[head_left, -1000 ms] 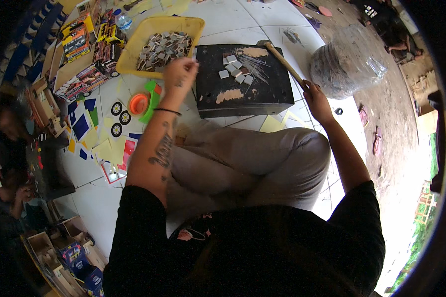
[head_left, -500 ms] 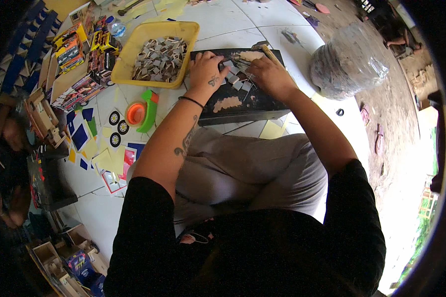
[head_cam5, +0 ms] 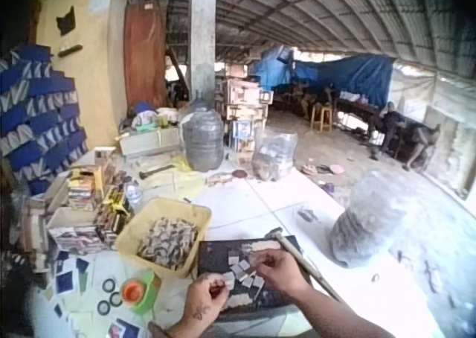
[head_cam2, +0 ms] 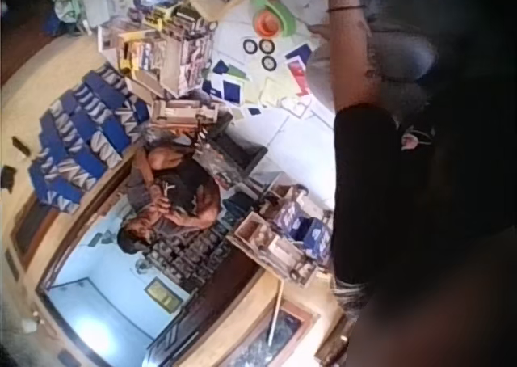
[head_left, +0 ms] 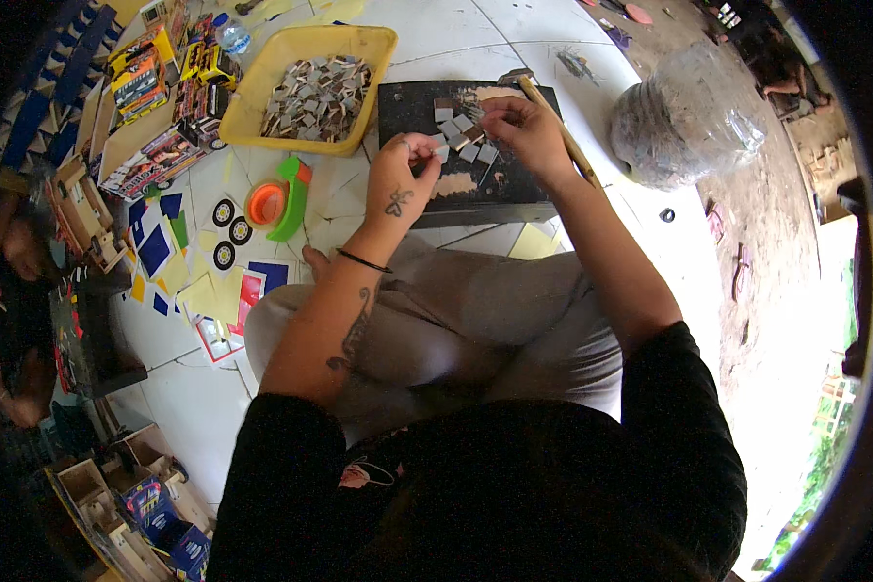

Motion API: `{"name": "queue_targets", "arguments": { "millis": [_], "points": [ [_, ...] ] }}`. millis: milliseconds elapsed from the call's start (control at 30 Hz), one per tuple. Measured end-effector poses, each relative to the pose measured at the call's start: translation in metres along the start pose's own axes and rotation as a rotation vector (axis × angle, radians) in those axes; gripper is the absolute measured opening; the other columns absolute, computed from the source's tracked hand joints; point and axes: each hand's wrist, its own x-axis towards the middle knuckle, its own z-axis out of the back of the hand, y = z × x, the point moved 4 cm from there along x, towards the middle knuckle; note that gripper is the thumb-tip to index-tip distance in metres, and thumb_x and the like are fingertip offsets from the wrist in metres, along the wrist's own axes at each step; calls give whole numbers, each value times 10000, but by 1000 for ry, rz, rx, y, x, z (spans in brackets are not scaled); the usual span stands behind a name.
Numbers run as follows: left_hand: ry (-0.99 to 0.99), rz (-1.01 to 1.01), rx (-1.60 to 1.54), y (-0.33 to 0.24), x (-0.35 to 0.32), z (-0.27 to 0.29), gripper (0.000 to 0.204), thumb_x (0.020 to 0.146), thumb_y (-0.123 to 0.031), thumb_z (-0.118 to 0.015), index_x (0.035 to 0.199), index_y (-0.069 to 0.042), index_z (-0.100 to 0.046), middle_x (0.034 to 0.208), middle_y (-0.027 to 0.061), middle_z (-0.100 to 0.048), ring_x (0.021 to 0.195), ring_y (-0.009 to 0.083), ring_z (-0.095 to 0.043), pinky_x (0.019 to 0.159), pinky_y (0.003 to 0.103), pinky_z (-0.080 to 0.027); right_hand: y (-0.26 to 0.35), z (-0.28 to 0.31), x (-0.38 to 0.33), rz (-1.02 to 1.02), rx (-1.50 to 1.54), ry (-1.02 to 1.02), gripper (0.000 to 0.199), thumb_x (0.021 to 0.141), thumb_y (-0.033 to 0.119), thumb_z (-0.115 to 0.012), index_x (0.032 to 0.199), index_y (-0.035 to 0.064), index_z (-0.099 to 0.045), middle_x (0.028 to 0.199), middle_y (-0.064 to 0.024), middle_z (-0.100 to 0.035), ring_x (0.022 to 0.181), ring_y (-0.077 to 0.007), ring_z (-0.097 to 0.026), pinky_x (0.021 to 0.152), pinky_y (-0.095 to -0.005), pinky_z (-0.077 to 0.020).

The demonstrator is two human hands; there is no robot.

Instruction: The person sits on the floor and repeatedly uses a hammer to break small rectangular blocks on a black board. The broken pieces are collected and placed into a clear container.

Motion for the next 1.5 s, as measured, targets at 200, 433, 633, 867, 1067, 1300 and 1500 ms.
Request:
{"name": "queue_targets", "arguments": {
  "millis": [200, 433, 633, 867, 1067, 1300, 1500],
  "points": [
    [36, -167, 187, 4, -5, -7, 157, 736, -28, -704, 881, -3, -647, 804, 98, -638, 718, 208, -612, 675, 311, -496, 1, -25, -17, 56, 138, -27, 118, 844, 17, -592, 961, 6, -580, 889, -59, -666, 766, -111, -621, 656, -239, -490],
    [34, -159, 217, 17, 0, -8, 116, 710, -96, -726, 793, -56, -656, 776, 66, -656, 739, 236, -618, 683, 356, -472, -4, -36, -16, 141, 56, 1, 116, 855, 21, -623, 966, -11, -614, 832, -39, -654, 756, -98, -624, 657, -226, -503],
    [82, -195, 308, 13, 0, -9, 146, 752, -75, -704, 873, -16, -649, 817, 109, -652, 721, 228, -623, 673, 320, -506, 7, -36, -20, 272, -252, -107, 93, 845, 56, -663, 910, -10, -668, 814, -44, -672, 741, -84, -626, 675, -228, -512],
    [35, -90, -5, 12, 1, -13, 213, 774, -47, -668, 977, -26, -607, 829, 93, -641, 787, 198, -619, 718, 305, -489, 3, -27, -15, 272, -166, -112, 162, 847, 61, -662, 998, 8, -683, 834, -44, -657, 757, -85, -605, 703, -217, -489],
    [-8, -106, 43, 14, 1, -13, 188, 786, -47, -676, 962, -21, -616, 860, 90, -652, 798, 197, -620, 732, 303, -489, -2, -26, -11, 343, -197, -38, 175, 855, 21, -637, 1026, 3, -666, 877, -29, -626, 804, -81, -576, 742, -218, -477],
    [6, -87, 50, 17, 1, -17, 194, 765, -68, -709, 922, -13, -611, 845, 105, -646, 795, 210, -620, 736, 326, -490, -6, -28, -13, 181, -64, -112, 121, 824, 22, -675, 937, -4, -639, 834, -39, -662, 769, -86, -622, 704, -223, -506],
    [7, -105, 153, 17, 1, -13, 191, 715, -51, -727, 869, -12, -620, 809, 116, -635, 775, 239, -629, 715, 347, -507, 5, -33, -17, 275, -249, -129, 95, 830, 66, -687, 898, 9, -652, 795, -45, -677, 728, -83, -636, 660, -225, -514]
  ]
}}
